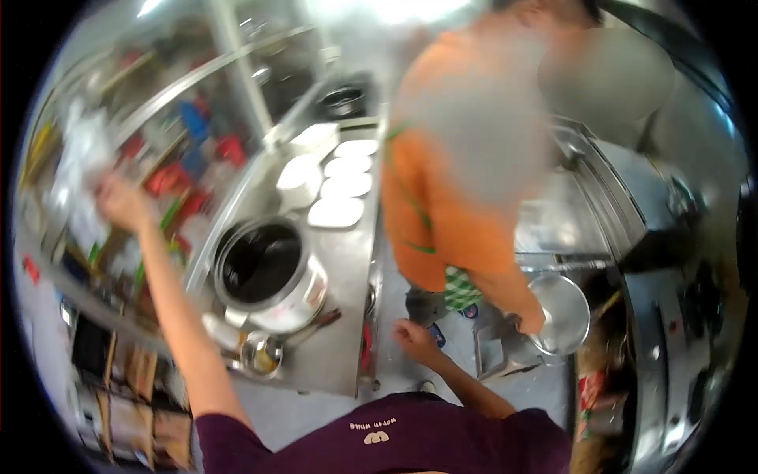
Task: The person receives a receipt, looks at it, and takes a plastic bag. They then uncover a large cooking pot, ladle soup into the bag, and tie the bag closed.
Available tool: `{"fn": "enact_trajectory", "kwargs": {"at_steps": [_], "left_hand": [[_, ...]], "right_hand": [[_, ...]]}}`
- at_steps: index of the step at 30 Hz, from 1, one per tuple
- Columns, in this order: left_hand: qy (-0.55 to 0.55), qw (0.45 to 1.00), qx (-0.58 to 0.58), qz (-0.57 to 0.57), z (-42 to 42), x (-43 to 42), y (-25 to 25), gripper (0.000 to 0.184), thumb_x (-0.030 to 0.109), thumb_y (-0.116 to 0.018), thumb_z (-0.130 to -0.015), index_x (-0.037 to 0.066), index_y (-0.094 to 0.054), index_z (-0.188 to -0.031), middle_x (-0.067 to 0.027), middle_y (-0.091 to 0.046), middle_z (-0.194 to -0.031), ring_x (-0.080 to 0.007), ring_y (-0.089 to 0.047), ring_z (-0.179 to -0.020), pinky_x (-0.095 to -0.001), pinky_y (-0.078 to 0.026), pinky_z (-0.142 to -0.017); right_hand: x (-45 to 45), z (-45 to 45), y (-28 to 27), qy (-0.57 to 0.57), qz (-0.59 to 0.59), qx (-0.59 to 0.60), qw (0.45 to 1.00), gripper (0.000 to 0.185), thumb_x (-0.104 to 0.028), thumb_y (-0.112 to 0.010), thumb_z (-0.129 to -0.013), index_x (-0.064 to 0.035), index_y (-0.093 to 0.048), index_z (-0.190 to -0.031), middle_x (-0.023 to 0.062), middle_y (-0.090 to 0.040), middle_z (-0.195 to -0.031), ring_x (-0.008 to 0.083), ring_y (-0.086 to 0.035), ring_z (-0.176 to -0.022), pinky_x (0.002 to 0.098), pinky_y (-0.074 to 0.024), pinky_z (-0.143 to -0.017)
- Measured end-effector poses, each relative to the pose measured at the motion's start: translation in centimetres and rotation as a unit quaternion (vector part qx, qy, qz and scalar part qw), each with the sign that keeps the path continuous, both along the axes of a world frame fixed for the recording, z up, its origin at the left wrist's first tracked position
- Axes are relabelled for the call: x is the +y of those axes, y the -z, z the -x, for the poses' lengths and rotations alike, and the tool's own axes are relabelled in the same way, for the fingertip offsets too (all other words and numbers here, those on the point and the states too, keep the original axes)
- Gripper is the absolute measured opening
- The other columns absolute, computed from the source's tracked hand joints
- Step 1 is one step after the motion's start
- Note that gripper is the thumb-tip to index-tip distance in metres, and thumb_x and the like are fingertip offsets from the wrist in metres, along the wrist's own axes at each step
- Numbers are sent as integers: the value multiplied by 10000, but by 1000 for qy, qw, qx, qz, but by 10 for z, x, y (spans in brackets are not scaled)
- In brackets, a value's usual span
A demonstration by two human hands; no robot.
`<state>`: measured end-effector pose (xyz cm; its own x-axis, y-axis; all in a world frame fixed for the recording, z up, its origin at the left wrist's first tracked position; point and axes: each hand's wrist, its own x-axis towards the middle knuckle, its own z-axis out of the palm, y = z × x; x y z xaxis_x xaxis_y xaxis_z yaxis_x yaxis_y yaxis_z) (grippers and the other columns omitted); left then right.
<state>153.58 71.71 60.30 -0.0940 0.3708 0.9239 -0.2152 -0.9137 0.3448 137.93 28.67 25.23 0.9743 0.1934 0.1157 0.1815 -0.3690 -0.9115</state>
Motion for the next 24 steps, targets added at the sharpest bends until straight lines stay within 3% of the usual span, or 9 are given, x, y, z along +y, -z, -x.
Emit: {"fn": "enact_trajectory", "kwargs": {"at_steps": [1, 2, 3, 4, 6, 9, 11, 16, 24], "left_hand": [[-94, 989, -115, -18, -16, 29, -6, 365, 304, -524, -838, -41, -574, -949, -227, -591, -934, -338, -569, -827, -424, -435, -750], [-73, 992, -76, 74, -15, 36, -7, 394, 314, -517, -845, -57, -562, -967, -224, -605, -893, -312, -596, -788, -399, -461, -714], [88, 969, -121, 194, 1, -10, -15, 331, 253, -523, -840, -48, -594, -956, -201, -623, -883, -267, -617, -791, -359, -480, -699], [-72, 988, -132, 44, -9, 41, -9, 248, 181, -523, -829, -22, -640, -909, -175, -640, -858, -229, -626, -786, -326, -486, -708], [-83, 977, -167, 105, -5, 35, -13, 214, 143, -525, -818, -1, -660, -902, -147, -652, -854, -227, -619, -762, -317, -479, -706], [-25, 971, -178, 156, 3, 24, -19, 239, 194, -557, -816, -2, -657, -907, -154, -647, -868, -241, -609, -766, -323, -471, -697], [-8, 974, -177, 142, 9, 16, -22, 262, 213, -561, -818, -13, -649, -918, -161, -642, -886, -250, -604, -777, -326, -468, -698], [-106, 974, -166, 113, 8, 53, -24, 312, 220, -545, -825, -51, -608, -969, -178, -618, -955, -278, -589, -801, -330, -459, -706], [-20, 987, -101, 124, 37, -4, -30, 313, 209, -560, -822, -68, -591, -964, -172, -612, -923, -249, -586, -799, -317, -467, -710]], "right_hand": [[-7, -8, -27, -2, -45, -82, 996, 300, -206, -580, -801, -23, -511, -1028, 139, -587, -920, 270, -573, -778, 322, -454, -685], [-18, -12, -54, -12, -83, -162, 983, 312, -197, -581, -798, -22, -506, -1045, 147, -580, -962, 276, -570, -825, 322, -450, -715], [-35, -8, -97, 41, -67, -308, 948, 358, -205, -586, -787, -17, -491, -1076, 176, -538, -1045, 308, -527, -923, 374, -410, -790], [-53, -10, -132, 89, -46, -445, 890, 405, -213, -591, -775, -12, -476, -1108, 204, -496, -1129, 340, -484, -1021, 426, -369, -865], [-107, -28, -162, 152, -13, -489, 859, 541, -219, -558, -771, 4, -352, -1218, 234, -346, -1251, 387, -322, -1145, 497, -209, -945], [-190, -64, -224, 283, 40, -513, 810, 691, -217, -446, -820, 10, -92, -1369, 210, -66, -1431, 351, -10, -1331, 482, 8, -1041], [-232, -103, -241, 280, -7, -516, 809, 637, -277, -367, -879, 4, -78, -1373, 137, -28, -1453, 287, 18, -1341, 431, 34, -1053], [-249, -174, -245, 169, -53, -450, 875, 559, -334, -318, -926, -61, -140, -1381, 89, -78, -1455, 226, -8, -1345, 416, 15, -1057], [-230, -187, -191, 156, -77, -413, 894, 530, -320, -324, -927, -75, -186, -1376, 94, -141, -1444, 221, -81, -1341, 432, 12, -1055]]}}
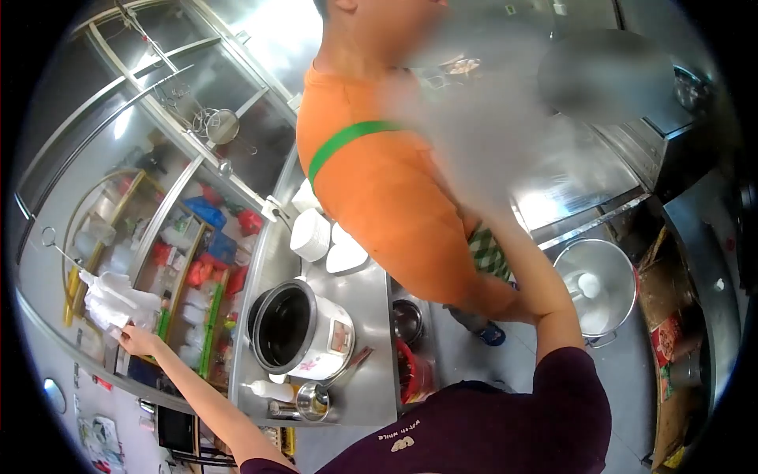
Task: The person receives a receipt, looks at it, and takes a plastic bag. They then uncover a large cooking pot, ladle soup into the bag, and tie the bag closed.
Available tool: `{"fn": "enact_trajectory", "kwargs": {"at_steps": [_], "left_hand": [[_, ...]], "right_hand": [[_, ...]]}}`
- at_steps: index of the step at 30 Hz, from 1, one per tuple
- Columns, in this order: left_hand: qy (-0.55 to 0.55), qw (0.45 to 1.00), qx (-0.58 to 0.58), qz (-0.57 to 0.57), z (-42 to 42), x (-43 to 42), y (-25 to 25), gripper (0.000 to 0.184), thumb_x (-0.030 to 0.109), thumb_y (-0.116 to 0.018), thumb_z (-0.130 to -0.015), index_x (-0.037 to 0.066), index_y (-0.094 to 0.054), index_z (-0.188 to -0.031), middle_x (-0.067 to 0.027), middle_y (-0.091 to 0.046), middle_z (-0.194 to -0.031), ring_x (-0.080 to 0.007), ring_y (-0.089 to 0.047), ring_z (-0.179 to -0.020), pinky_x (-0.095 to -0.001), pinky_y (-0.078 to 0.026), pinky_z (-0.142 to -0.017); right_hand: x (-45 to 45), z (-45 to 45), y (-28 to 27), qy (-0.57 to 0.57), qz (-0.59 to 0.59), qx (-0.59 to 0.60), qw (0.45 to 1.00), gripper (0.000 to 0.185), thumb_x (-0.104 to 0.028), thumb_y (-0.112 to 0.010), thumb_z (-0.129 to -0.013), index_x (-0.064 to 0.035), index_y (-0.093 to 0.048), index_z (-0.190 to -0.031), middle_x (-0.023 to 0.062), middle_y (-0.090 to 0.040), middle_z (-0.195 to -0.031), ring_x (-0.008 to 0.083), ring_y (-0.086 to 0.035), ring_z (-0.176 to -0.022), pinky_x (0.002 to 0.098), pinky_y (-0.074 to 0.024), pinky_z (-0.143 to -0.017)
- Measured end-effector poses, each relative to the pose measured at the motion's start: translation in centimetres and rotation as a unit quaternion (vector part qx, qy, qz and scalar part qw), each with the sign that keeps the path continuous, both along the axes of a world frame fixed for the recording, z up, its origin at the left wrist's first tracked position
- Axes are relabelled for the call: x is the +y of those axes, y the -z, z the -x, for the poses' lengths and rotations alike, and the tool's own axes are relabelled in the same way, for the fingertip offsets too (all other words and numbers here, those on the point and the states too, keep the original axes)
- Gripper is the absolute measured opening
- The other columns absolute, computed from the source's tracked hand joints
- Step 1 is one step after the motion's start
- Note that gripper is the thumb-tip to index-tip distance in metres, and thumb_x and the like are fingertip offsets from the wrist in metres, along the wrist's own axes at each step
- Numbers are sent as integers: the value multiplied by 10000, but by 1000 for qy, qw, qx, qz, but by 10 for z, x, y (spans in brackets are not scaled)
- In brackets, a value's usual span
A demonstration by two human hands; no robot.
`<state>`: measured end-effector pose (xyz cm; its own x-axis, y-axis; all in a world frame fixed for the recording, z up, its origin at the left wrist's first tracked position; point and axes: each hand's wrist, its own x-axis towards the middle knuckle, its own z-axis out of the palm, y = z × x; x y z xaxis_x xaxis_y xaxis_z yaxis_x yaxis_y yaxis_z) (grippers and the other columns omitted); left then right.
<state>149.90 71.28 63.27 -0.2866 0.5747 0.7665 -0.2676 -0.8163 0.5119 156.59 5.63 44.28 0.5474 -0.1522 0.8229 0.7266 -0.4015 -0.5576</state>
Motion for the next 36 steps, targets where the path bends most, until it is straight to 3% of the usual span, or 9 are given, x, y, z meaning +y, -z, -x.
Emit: {"fn": "enact_trajectory", "kwargs": {"at_steps": [4, 8, 9, 13, 18, 23, 27, 33, 36], "left_hand": [[98, 995, -17, -16, 4, -16, 1, 283, 189, -609, -817, -48, -599, -971, -130, -610, -940, -186, -584, -817, -274, -486, -724], [201, 977, -59, -39, -1, -11, 2, 230, 132, -615, -813, -44, -595, -958, -111, -604, -960, -178, -582, -827, -270, -502, -719], [213, 974, -59, -37, -1, -12, 2, 230, 134, -618, -811, -49, -594, -948, -115, -603, -962, -180, -583, -829, -272, -508, -713], [203, 978, -34, -37, 6, -1, 3, 253, 135, -628, -802, -73, -574, -936, -133, -604, -955, -183, -589, -816, -281, -525, -697], [231, 972, -36, -10, 9, 11, 3, 268, 147, -642, -795, -66, -569, -941, -119, -607, -944, -180, -588, -808, -279, -519, -707], [249, 967, -31, -45, 17, 8, 3, 243, 146, -633, -803, -55, -591, -933, -104, -608, -946, -168, -582, -819, -270, -507, -714], [237, 970, -23, -55, 22, 6, 3, 236, 156, -646, -795, -44, -607, -913, -100, -613, -942, -156, -584, -803, -257, -500, -691], [198, 978, -2, -72, 32, -7, -3, 250, 172, -678, -767, -44, -618, -876, -77, -628, -858, -131, -587, -742, -233, -497, -654], [145, 988, 19, -51, 38, -16, -7, 277, 198, -694, -752, -46, -618, -859, -76, -627, -829, -131, -587, -719, -234, -491, -638]], "right_hand": [[-29, -33, -14, 24, -116, 36, 992, 558, -372, -320, -923, -76, -183, -1376, 92, -137, -1444, 209, -72, -1341, 410, 28, -1058], [-6, -49, -6, 0, -53, 77, 996, 568, -381, -340, -919, -53, -211, -1365, 106, -176, -1433, 230, -109, -1335, 381, -62, -1066], [2, -48, 1, -19, -75, 16, 997, 541, -350, -364, -917, -39, -259, -1347, 130, -217, -1416, 236, -167, -1321, 349, -139, -1059], [4, -44, 10, -44, -125, 32, 991, 516, -321, -375, -918, 0, -308, -1316, 152, -257, -1395, 245, -218, -1303, 324, -184, -1048], [4, -62, 26, -64, -148, 64, 985, 559, -357, -361, -916, 9, -271, -1328, 159, -232, -1403, 246, -200, -1308, 316, -165, -1054], [16, 40, -43, 64, 0, 227, 972, 561, -339, -361, -920, 15, -238, -1337, 180, -202, -1407, 272, -181, -1312, 330, -163, -1055], [20, 45, -55, 70, 8, 229, 971, 547, -318, -364, -922, 15, -239, -1337, 178, -199, -1409, 264, -179, -1313, 321, -170, -1052], [22, -53, 16, 60, -119, 64, 989, 570, -401, -262, -926, -25, -226, -1354, 120, -167, -1433, 257, -111, -1332, 466, 22, -1046], [24, -59, 18, -2, -90, 94, 992, 591, -400, -273, -926, -19, -172, -1366, 128, -117, -1443, 255, -80, -1337, 387, -31, -1065]]}}
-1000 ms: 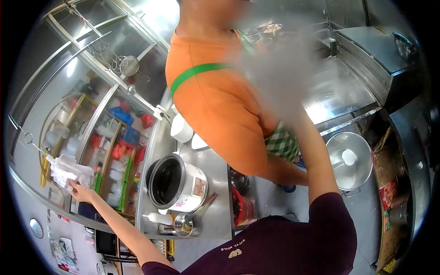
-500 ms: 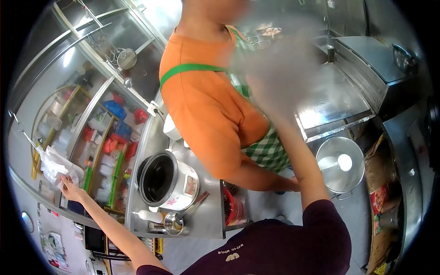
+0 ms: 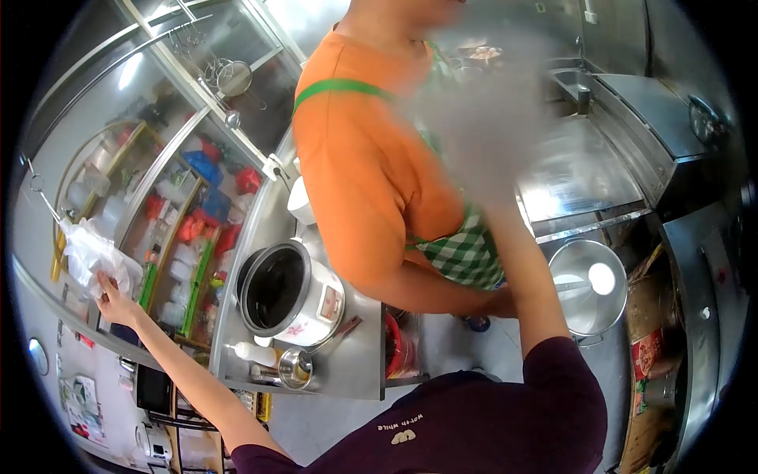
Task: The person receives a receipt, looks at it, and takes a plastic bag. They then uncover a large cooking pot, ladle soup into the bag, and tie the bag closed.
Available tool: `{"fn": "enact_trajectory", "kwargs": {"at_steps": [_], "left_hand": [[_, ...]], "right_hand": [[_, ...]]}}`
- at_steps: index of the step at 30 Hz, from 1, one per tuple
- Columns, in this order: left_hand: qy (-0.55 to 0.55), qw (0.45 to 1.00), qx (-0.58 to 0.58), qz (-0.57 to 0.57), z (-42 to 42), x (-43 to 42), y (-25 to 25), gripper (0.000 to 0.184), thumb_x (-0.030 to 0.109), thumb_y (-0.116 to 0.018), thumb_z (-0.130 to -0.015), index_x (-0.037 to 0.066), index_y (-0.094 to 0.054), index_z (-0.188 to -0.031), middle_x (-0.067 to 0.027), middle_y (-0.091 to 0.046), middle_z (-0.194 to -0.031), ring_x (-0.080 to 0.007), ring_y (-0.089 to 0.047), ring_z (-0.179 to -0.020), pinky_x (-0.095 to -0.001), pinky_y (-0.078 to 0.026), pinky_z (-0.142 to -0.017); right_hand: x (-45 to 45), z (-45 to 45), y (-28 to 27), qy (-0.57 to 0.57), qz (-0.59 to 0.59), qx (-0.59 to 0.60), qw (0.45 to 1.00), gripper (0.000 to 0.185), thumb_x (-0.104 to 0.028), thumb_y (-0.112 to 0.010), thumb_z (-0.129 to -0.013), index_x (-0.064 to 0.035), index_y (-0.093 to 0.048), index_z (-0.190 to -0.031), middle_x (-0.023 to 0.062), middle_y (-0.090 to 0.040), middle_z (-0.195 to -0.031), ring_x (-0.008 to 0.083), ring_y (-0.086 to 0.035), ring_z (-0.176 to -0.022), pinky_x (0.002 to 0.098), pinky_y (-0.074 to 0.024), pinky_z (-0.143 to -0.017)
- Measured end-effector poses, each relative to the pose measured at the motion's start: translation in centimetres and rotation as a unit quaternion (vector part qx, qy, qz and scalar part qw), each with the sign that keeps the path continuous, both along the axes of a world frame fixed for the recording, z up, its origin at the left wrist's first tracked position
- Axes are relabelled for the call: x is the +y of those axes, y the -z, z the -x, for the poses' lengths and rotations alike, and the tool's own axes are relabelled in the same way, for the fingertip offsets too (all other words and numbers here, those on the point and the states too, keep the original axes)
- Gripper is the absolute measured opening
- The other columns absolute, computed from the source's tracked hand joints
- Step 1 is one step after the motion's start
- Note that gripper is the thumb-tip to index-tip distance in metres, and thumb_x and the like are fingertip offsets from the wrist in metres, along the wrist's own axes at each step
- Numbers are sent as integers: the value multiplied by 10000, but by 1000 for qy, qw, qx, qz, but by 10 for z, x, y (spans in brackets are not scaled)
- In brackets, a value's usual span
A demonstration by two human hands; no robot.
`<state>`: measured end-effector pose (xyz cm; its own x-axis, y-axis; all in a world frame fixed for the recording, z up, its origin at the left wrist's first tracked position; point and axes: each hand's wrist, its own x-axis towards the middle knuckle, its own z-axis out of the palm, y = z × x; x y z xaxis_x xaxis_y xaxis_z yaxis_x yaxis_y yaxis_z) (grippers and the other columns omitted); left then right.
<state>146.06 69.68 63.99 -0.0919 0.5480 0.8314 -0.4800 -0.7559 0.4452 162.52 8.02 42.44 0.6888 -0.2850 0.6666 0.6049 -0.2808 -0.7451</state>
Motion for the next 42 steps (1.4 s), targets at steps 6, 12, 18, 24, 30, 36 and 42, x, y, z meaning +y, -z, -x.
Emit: {"fn": "enact_trajectory", "kwargs": {"at_steps": [6, 12, 18, 24, 30, 36, 42], "left_hand": [[-57, 998, 30, 7, 10, -19, -1, 329, 263, -704, -741, -45, -619, -822, -77, -622, -776, -125, -575, -675, -234, -461, -616], [-81, 995, 54, -33, 16, -19, 11, 297, 263, -693, -755, -22, -614, -783, -44, -599, -732, -105, -540, -651, -214, -447, -618], [-41, 997, 42, -40, 9, -20, 25, 270, 268, -673, -776, 10, -595, -770, -13, -565, -731, -84, -504, -641, -197, -435, -614], [-60, 991, 82, -85, -1, -15, 28, 260, 258, -643, -803, 12, -576, -752, -11, -540, -722, -89, -488, -644, -213, -427, -608], [-92, 975, 148, -134, -2, -16, 39, 338, 316, -611, -822, -8, -540, -759, -24, -513, -698, -113, -445, -629, -245, -395, -592], [-58, 961, 208, -173, 11, -77, 88, 299, 247, -605, -830, -12, -481, -748, -35, -457, -688, -133, -399, -622, -262, -363, -566], [185, 915, 292, -209, 10, -171, 176, 124, 60, -621, -789, 42, -499, -799, 22, -430, -777, -57, -410, -681, -181, -337, -559]], "right_hand": [[5, 16, -12, -62, -36, -11, 997, 623, -404, -286, -921, 7, -132, -1364, 145, -89, -1442, 251, -73, -1337, 334, -81, -1071], [5, 17, -12, -22, 13, -28, 999, 598, -364, -306, -925, 0, -133, -1366, 138, -98, -1443, 247, -80, -1336, 337, -89, -1070], [-3, 33, -24, -74, 16, -20, 997, 589, -329, -340, -926, -7, -123, -1369, 155, -107, -1437, 251, -85, -1334, 327, -96, -1067], [-9, 34, -23, -46, 37, -30, 998, 600, -368, -324, -923, -14, -139, -1370, 145, -121, -1437, 251, -98, -1332, 326, -96, -1067], [-13, 51, -27, -71, 75, -39, 994, 584, -343, -327, -927, -5, -145, -1366, 159, -130, -1432, 258, -87, -1334, 317, -89, -1066], [-3, 113, -30, 90, 17, -106, 990, 428, -129, -471, -842, 50, -387, -1221, 195, -431, -1227, 308, -401, -1156, 351, -293, -972], [55, 179, -20, 95, 120, -234, 960, 411, -59, -568, -743, 29, -472, -1132, 165, -542, -1041, 314, -532, -921, 364, -412, -830]]}}
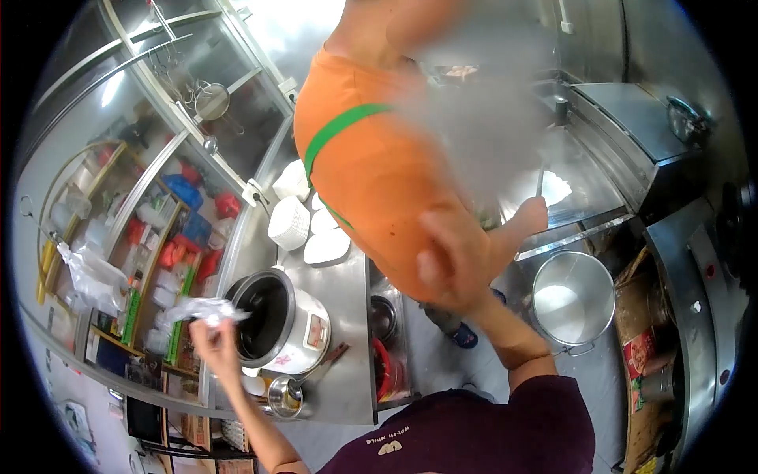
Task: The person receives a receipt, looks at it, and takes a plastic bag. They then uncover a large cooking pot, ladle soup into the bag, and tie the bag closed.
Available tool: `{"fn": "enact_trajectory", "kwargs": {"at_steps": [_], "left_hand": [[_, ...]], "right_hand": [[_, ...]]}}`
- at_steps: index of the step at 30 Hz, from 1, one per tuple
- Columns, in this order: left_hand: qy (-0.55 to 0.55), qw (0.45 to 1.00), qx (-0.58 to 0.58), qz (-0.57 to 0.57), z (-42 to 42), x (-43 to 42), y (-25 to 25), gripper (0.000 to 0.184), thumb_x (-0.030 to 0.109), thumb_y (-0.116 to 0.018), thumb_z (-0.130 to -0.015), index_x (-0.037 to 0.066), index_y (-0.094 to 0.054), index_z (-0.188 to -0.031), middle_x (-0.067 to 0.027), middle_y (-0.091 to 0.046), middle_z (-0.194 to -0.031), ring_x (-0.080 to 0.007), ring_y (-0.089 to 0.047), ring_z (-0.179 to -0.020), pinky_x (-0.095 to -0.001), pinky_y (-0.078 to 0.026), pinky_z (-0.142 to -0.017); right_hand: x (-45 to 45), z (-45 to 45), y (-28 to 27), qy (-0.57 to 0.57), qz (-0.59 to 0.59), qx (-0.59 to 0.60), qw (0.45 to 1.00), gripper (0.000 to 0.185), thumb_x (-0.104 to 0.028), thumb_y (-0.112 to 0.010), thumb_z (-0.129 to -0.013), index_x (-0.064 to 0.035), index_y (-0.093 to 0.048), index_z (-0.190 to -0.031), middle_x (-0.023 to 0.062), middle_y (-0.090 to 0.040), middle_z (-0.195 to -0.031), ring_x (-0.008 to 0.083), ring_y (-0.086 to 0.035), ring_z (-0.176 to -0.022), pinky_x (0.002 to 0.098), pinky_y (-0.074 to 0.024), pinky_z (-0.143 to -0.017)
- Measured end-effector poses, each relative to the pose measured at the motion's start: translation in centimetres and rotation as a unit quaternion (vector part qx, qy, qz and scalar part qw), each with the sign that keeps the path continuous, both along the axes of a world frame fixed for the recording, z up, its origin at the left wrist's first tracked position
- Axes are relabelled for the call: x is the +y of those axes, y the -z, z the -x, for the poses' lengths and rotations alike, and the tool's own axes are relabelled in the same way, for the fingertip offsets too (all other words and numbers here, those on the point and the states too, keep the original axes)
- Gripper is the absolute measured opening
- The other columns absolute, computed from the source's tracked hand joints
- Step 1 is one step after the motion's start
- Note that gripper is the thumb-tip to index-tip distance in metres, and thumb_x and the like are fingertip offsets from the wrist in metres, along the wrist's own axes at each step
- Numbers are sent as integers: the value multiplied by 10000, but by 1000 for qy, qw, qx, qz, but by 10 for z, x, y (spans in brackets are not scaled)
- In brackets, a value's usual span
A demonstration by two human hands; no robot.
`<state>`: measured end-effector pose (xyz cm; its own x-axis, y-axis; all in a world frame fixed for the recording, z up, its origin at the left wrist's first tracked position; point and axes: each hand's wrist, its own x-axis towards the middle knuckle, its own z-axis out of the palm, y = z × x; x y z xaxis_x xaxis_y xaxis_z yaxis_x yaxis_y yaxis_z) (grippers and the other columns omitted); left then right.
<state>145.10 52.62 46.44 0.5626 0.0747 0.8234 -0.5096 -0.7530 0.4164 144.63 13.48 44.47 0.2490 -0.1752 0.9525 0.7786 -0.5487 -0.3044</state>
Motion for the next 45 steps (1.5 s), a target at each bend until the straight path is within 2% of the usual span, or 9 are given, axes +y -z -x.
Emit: {"fn": "enact_trajectory", "kwargs": {"at_steps": [7, 14, 16, 18, 24, 29, 37, 40, 45], "left_hand": [[222, 926, 277, 129, 18, -115, 54, 123, 7, -628, -743, 12, -507, -723, -14, -449, -767, -75, -491, -679, -202, -431, -590], [222, 933, 252, 130, 39, -125, 60, 195, -7, -669, -686, 26, -490, -755, -30, -446, -842, -113, -507, -778, -219, -435, -660], [219, 953, 156, 143, 40, -114, 67, 330, 103, -674, -676, 48, -467, -928, -70, -430, -992, -152, -440, -975, -273, -386, -816], [99, 993, 65, -8, 45, -112, 54, 447, 156, -664, -691, 19, -456, -1062, -100, -423, -1108, -174, -420, -1050, -286, -368, -864], [234, 896, 304, 225, 58, -74, 87, 621, 249, -750, -661, 2, -441, -1140, -75, -481, -1102, -163, -471, -1006, -279, -377, -866], [264, 850, 300, 342, 66, -49, 92, 309, 124, -677, -747, 8, -554, -1006, 12, -583, -838, -53, -523, -725, -178, -405, -682], [283, 806, 423, 301, 69, -32, 99, 131, 59, -604, -805, 17, -579, -926, 27, -553, -738, -51, -491, -661, -183, -389, -620], [245, 798, 425, 351, 71, -34, 101, 89, 86, -574, -833, 30, -560, -902, 18, -552, -746, -57, -490, -660, -190, -388, -605], [144, 856, 257, 425, 52, -41, 108, 77, 132, -505, -881, 55, -511, -872, 20, -509, -723, -43, -451, -637, -181, -367, -577]], "right_hand": [[96, 1, 60, -156, 189, 121, 962, 532, -160, -647, -688, -6, -451, -1157, 137, -479, -1098, 278, -477, -974, 369, -374, -841], [125, -3, 88, -234, 136, 152, 951, 192, -85, -549, -771, -13, -530, -948, 89, -546, -869, 244, -537, -794, 323, -427, -686], [128, 1, 84, -309, 60, 181, 932, 154, -57, -523, -811, 8, -525, -952, 100, -550, -828, 215, -552, -735, 298, -433, -651], [130, 0, 84, -425, 30, 285, 858, 132, -79, -491, -852, 9, -520, -947, 86, -558, -801, 159, -543, -694, 279, -428, -613], [129, -3, 79, -570, -155, 396, 703, 164, -120, -471, -866, 27, -519, -920, 29, -572, -760, 78, -520, -684, 229, -428, -609], [126, -12, 79, -610, -173, 448, 630, 144, -121, -458, -850, -2, -533, -883, 57, -598, -764, 100, -549, -655, 234, -444, -593], [127, -19, 91, -608, -196, 480, 601, 140, -134, -472, -831, -13, -531, -872, 53, -594, -716, 104, -540, -672, 224, -423, -621], [126, -27, 109, -615, -186, 535, 548, 337, -162, -527, -842, 14, -455, -1120, 90, -581, -916, 110, -540, -744, 231, -416, -706], [140, -14, 131, -380, 35, 369, 848, 709, -199, -664, -756, 6, -259, -1301, 152, -401, -1209, 201, -525, -919, 302, -426, -796]]}}
